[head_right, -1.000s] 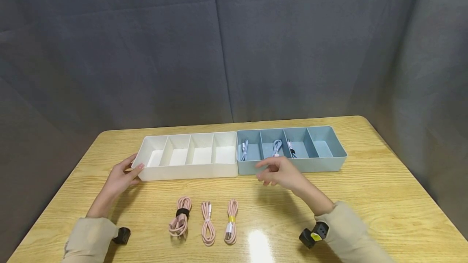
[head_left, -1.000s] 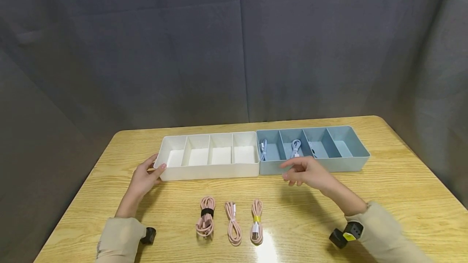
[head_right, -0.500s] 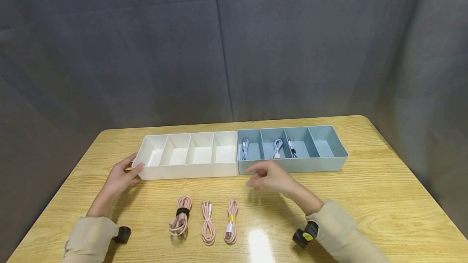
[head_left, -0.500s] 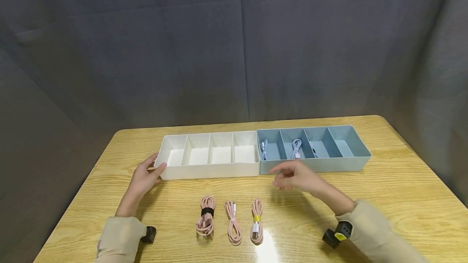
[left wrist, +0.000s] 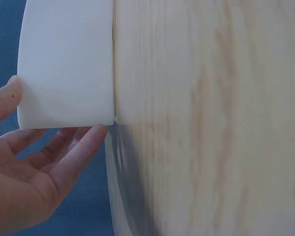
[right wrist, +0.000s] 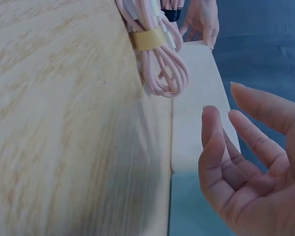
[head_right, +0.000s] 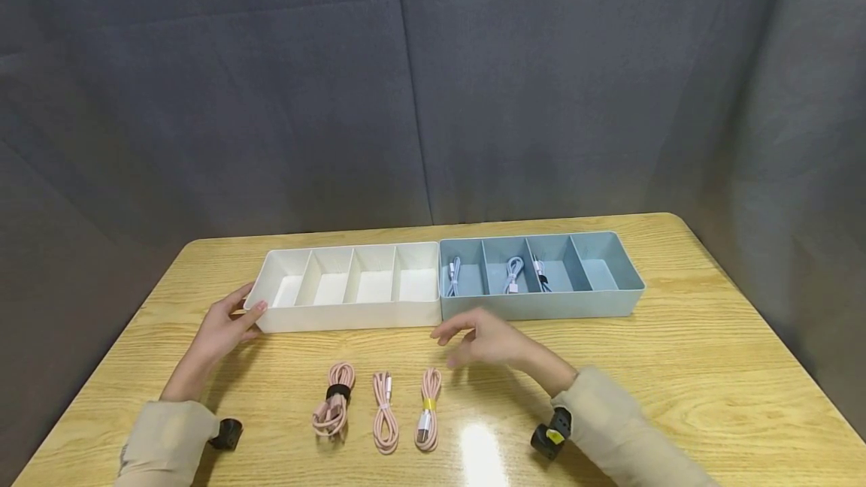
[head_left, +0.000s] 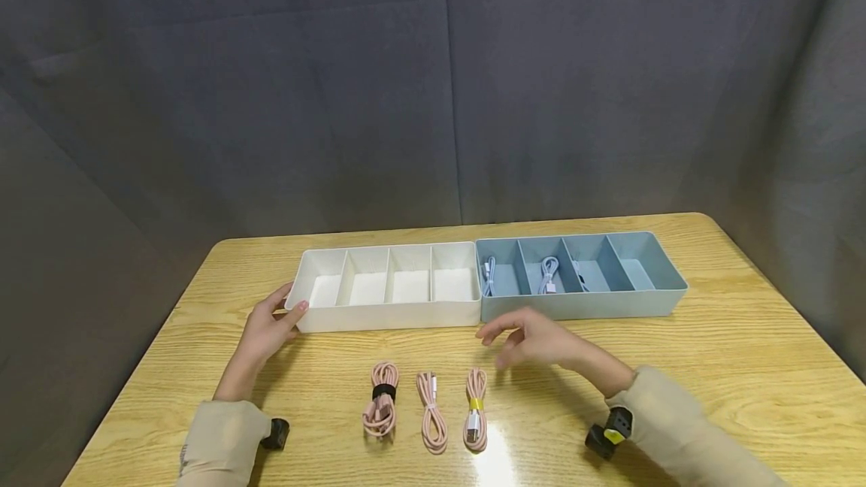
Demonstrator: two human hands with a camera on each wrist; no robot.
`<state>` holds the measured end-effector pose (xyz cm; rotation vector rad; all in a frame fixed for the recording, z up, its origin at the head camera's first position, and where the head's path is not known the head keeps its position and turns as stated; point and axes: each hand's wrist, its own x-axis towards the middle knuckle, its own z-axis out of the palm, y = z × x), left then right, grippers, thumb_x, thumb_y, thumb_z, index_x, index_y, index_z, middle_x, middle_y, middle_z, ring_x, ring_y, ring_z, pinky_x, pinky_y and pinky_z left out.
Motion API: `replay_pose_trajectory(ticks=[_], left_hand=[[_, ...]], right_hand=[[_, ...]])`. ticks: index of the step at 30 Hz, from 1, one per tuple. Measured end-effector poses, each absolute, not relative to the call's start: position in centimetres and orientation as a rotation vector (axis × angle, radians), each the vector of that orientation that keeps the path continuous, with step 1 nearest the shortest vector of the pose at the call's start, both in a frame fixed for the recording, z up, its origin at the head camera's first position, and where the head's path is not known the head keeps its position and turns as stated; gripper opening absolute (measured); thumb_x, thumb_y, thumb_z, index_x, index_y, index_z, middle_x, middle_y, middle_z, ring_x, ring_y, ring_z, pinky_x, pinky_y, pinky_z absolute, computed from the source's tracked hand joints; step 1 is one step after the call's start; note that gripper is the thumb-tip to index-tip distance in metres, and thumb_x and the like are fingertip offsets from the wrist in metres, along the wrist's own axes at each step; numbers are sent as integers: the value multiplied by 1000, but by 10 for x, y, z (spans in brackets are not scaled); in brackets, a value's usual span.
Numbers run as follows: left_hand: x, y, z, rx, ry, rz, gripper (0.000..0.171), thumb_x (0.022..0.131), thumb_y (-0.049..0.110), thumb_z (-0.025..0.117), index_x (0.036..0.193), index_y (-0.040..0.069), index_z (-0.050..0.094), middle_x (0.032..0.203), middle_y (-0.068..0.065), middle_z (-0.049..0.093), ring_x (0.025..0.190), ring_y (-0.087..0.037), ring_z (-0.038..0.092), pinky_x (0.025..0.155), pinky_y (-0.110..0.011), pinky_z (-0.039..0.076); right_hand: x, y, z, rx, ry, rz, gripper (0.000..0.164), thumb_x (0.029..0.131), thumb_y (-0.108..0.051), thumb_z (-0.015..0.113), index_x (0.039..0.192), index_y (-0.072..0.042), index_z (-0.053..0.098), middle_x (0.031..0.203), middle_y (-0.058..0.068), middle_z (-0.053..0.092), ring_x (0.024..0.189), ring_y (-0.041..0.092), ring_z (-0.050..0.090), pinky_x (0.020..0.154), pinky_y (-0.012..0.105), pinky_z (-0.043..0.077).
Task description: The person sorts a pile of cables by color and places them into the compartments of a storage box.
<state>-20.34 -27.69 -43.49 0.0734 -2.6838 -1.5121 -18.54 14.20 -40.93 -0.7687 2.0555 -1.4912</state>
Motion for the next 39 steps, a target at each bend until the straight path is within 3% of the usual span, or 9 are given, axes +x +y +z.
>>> replay_pose_trajectory(ticks=[5,13,28,39], left_hand=[[-212,-285,-450,40,-2674,-1494,81,84,54,54,141,2,30,119,-27,45,103,-44,53,65,-31,55],[-196,-267,-416,137,-2736,-1494,59,94,24,51,141,-2,26,124,-28,43,108,-43,50,75,-39,53],[-196,-268,-420,108,-2717,-1484,63,93,32,53,140,-2,29,122,-28,44,106,-42,51,71,-36,54],[-196,-267,-417,132,-2747,-1509,61,94,26,51,142,-2,25,125,-29,41,110,-44,48,77,-39,53]], right_hand=[[-186,138,-415,-767,1972,-1488,46,72,8,65,117,12,53,114,29,54,69,17,64,65,28,53],[-190,133,-421,-767,1897,-1472,48,72,8,63,118,13,52,115,28,54,66,15,63,64,30,53],[-195,123,-431,-798,1835,-1375,42,69,12,66,110,13,57,101,19,62,65,11,62,59,21,51],[-194,120,-435,-811,1782,-1375,35,67,16,61,102,17,59,86,10,65,66,6,60,58,18,49]])
